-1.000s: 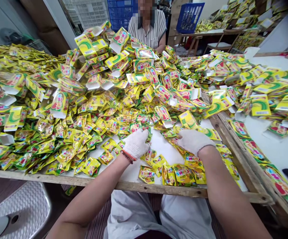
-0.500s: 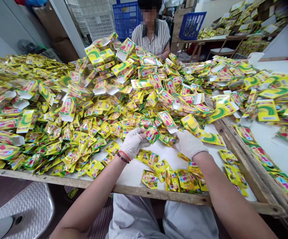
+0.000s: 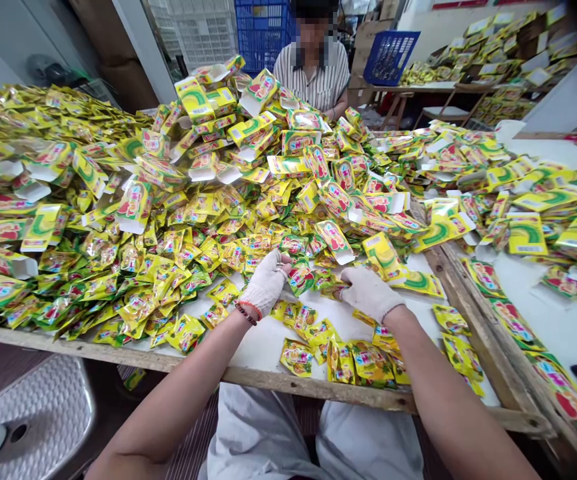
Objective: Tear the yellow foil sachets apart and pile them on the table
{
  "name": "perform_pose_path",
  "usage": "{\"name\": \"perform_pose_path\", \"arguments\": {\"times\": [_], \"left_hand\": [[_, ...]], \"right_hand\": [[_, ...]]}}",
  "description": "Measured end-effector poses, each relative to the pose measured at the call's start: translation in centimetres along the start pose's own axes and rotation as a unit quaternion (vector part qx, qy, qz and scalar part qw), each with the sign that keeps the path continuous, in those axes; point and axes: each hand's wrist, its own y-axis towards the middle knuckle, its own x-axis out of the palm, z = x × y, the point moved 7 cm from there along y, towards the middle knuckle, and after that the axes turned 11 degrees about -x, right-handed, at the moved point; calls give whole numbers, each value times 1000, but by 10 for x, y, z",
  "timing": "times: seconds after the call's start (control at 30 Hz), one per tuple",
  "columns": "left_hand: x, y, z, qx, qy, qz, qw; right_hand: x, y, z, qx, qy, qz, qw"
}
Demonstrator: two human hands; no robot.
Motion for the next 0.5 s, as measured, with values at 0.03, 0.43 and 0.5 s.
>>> {"name": "perform_pose_path", "arguments": {"times": [0.03,0.43,0.5], "left_hand": [[0,0,0,-2,15,0,1000],[14,-2,6,86,135,-39,986],[15,-2,7,72,101,-64,990]], "right_hand": [[-3,-2,1,-3,17,4,1000],[-4,-4,-33,-76,368,88,922],[-1,-1,-33,-73,371,105,920]]}}
